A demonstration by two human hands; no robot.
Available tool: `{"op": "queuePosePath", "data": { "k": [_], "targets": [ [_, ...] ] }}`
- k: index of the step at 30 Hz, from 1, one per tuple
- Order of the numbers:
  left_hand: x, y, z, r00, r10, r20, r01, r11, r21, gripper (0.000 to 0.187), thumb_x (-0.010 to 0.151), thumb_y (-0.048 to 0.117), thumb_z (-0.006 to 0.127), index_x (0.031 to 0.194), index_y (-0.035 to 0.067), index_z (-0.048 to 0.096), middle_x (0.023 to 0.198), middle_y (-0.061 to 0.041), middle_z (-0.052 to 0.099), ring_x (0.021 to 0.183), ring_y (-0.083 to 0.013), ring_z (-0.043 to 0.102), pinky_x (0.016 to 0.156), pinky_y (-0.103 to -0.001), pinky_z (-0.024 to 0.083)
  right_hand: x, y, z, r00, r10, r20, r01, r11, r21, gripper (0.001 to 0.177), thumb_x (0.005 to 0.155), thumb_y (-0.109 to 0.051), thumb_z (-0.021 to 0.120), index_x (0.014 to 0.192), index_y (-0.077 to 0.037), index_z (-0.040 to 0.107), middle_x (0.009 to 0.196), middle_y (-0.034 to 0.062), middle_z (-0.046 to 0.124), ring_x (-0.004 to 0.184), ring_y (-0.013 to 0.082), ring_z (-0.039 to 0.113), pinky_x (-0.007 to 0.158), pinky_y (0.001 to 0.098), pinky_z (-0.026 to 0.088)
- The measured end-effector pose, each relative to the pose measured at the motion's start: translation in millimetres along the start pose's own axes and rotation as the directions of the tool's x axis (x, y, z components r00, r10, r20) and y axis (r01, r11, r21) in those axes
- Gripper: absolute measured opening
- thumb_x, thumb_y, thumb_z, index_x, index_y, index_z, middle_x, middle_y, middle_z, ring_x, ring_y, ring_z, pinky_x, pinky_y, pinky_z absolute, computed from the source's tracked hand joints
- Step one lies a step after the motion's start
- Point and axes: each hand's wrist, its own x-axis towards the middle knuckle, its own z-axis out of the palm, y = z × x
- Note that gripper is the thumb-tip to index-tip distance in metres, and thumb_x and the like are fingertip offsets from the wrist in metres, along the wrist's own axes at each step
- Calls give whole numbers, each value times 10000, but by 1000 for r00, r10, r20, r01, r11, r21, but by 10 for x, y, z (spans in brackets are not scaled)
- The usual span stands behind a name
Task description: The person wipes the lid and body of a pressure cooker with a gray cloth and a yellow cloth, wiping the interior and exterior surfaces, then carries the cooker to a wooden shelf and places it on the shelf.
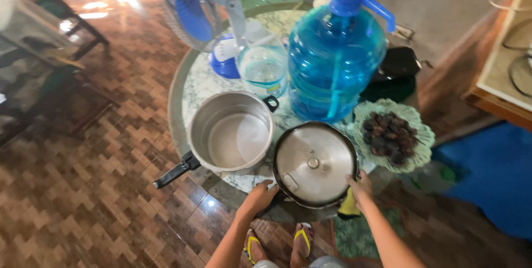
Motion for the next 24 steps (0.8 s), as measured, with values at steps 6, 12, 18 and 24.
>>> {"op": "queuePosePath", "data": {
  "k": [6, 12, 18, 24],
  "targets": [
    [-311, -20, -299, 998, -24, -54, 21, 998, -56, 499, 916, 400, 623, 1242, 25, 666, 1120, -237, 733, 1097, -361, 703, 952, -419, 535, -7, -41, -76, 959, -279, -41, 253, 917, -309, 567, 848, -281, 813, 1276, 7, 577, 1223, 248, 654, 1115, 383, 629, 934, 479, 482],
    [-531, 277, -961, 915, 70, -398, -110, 991, -79, 270, 925, 268, 648, 991, 25, 746, 898, -182, 755, 829, -290, 745, 766, -394, 559, -122, -214, -109, 844, -455, -284, 296, 836, -462, 538, 909, -285, 769, 1323, -8, 567, 1263, 270, 621, 1169, 463, 596, 993, 512, 460],
    [-519, 184, -2123, 669, 90, -738, -85, 995, 44, 259, 941, 285, 689, 981, 33, 731, 861, -150, 716, 805, -296, 696, 755, -417, 545, -268, -1040, 105, 810, -506, -297, 436, 857, -273, 373, 1009, -261, 689, 1278, -18, 602, 1243, 198, 654, 1134, 343, 630, 975, 436, 484],
    [-330, -330, -2623, 806, 117, -580, 97, 941, 324, 588, 816, 548, 809, 1086, 43, 676, 977, -216, 707, 954, -398, 678, 823, -491, 537, -392, -2080, 1231, 856, -514, 53, 506, 854, 120, 227, 1003, -217, 634, 1154, -48, 653, 1062, 57, 682, 962, 139, 632, 870, 295, 505]
  ]
}}
